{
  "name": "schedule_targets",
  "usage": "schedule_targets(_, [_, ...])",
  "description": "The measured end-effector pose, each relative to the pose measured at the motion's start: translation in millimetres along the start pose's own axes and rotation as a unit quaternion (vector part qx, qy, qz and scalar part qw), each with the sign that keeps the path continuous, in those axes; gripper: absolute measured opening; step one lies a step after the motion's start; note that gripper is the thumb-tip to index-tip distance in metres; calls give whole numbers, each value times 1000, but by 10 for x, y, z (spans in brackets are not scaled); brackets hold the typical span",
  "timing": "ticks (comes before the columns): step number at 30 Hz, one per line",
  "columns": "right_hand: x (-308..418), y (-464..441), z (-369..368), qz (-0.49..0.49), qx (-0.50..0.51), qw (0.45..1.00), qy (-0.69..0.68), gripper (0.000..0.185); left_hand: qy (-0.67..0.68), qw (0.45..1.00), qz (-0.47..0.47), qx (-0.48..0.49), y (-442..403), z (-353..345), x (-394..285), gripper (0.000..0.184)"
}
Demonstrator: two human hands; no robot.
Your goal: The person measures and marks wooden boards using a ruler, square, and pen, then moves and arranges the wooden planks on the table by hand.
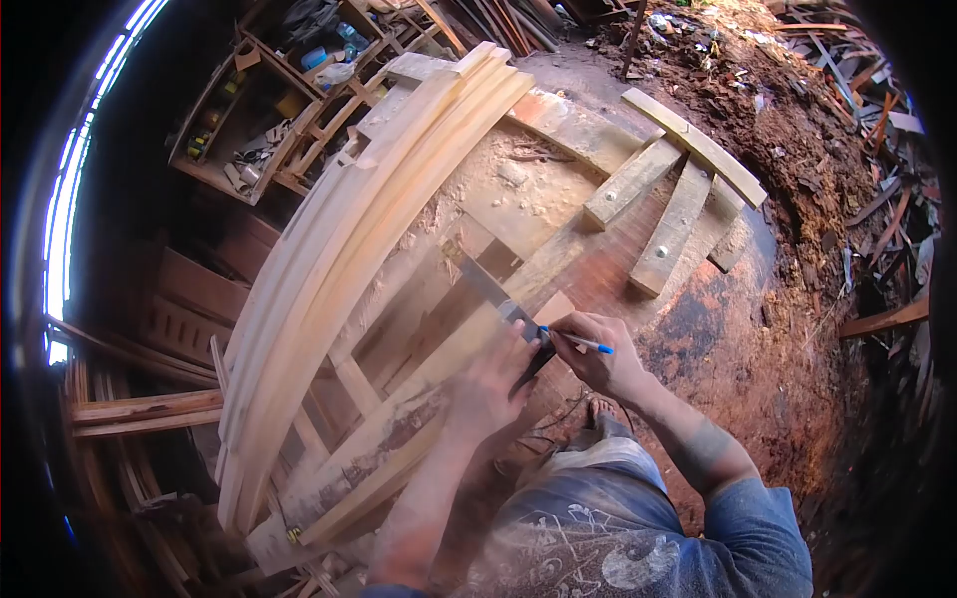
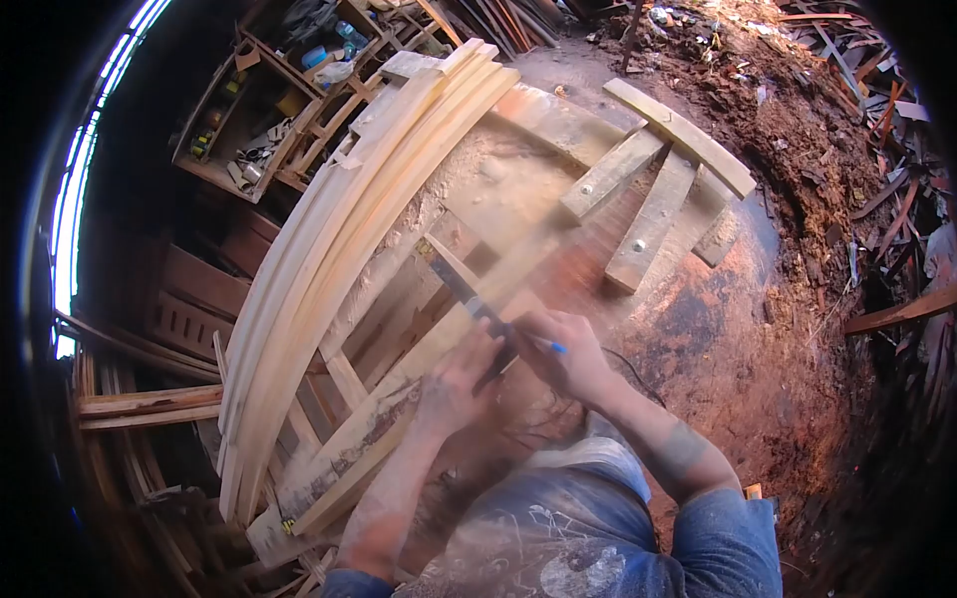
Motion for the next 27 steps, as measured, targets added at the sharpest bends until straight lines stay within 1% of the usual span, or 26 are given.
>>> schedule_targets(5, [98,-103,4,26,-14,999,-15,5,-3,1000,1,2,-8,-17,-8,57])
schedule_targets(8, [67,-10,90,-21,65,995,68,4,-18,1000,-13,-11,3,-29,-8,57])
schedule_targets(11, [86,25,154,-26,42,998,32,5,-20,1000,-11,-2,6,-13,-11,58])
schedule_targets(14, [81,6,111,2,0,1000,12,5,-13,1000,-6,3,5,-24,-2,58])
schedule_targets(17, [30,-6,19,37,-14,999,21,6,-12,1000,7,4,5,-12,0,57])
schedule_targets(20, [158,-135,12,29,-28,999,-18,1,-16,1000,24,8,17,-38,16,56])
schedule_targets(22, [151,-145,10,31,-15,999,-5,2,-7,999,39,20,14,-22,11,56])
schedule_targets(25, [78,-104,-1,42,6,999,32,5,-13,1000,16,1,14,-30,23,57])
schedule_targets(27, [69,-97,-6,48,4,998,41,7,-16,999,29,16,35,-54,46,57])
Point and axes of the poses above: each hand's wrist, its own y-axis away from the middle knuckle, its own z-axis out of the back of the hand, x = y × z, the point moved 5 cm from there along -y, towards the middle knuckle, and after that the axes turned 2 degrees about y, right-handed, at the moved point
